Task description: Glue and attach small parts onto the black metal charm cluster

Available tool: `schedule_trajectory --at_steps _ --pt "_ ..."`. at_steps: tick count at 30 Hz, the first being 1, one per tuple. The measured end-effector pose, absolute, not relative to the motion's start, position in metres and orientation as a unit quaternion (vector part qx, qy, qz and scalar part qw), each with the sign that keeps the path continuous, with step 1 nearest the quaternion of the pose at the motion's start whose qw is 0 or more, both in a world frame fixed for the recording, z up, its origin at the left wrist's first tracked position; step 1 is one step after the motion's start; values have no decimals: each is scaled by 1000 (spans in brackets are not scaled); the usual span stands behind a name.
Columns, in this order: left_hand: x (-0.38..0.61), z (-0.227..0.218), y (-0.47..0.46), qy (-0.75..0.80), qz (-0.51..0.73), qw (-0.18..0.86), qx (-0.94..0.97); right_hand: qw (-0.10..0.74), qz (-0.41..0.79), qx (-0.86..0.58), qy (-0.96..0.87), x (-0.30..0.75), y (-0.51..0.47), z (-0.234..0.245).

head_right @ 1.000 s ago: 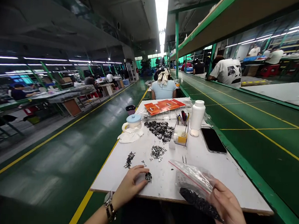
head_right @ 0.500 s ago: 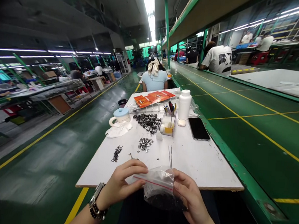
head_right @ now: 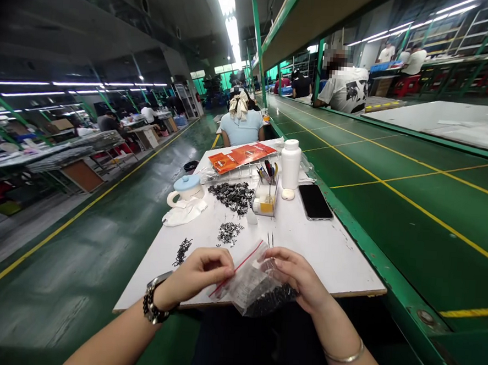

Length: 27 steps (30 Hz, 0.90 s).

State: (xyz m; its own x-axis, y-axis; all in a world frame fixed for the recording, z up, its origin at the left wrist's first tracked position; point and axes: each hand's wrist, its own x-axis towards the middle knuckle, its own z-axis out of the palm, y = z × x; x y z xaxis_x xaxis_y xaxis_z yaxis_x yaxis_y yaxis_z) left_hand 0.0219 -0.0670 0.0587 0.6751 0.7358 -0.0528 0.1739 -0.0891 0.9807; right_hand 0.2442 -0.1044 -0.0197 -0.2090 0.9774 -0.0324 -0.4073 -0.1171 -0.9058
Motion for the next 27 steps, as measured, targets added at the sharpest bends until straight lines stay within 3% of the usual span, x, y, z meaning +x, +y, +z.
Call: schedule_trajectory --at_steps 7,14,22,27 --pt "33 65 -60 353 312 658 587 576 466 -440 -508 234 -94 14" --pt "43 54 -66 330 293 685 580 437 586 -380 -567 205 -90 23" --pt "37 44 -69 320 224 719 575 412 646 -317 -560 215 -89 10" --pt "41 43 -72 326 249 692 595 433 647 -290 -557 208 -90 3"
